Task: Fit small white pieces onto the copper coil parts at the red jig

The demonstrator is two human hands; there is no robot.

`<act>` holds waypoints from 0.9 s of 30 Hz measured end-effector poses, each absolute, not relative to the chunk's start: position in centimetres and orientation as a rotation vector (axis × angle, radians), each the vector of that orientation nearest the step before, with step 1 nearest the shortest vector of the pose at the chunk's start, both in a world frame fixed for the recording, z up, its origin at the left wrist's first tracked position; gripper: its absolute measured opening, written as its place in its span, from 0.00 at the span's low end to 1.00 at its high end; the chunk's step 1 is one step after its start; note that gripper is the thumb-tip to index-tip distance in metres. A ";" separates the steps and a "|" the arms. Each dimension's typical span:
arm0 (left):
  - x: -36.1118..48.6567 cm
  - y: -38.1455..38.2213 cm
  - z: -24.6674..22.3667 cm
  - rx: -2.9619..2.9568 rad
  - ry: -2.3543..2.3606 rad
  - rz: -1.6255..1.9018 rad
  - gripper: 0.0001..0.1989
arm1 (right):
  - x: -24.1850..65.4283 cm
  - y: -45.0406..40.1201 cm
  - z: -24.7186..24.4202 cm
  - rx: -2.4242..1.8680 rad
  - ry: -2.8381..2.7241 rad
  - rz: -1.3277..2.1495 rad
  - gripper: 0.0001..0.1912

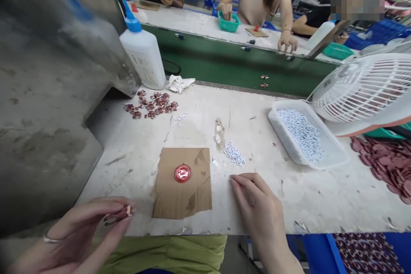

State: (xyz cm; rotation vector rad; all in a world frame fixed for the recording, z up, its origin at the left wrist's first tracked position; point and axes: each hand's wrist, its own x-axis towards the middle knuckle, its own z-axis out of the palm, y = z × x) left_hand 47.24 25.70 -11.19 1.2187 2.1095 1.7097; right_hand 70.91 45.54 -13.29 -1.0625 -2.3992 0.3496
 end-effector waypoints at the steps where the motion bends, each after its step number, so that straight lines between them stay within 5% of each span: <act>1: 47.2 25.9 -11.2 1.224 2.088 1.709 0.11 | 70.6 45.5 -13.4 -1.068 -2.401 0.348 0.11; 27: 45.4 27.4 -11.8 1.154 2.100 1.485 0.12 | 68.0 47.8 -12.2 -0.813 -2.647 0.356 0.13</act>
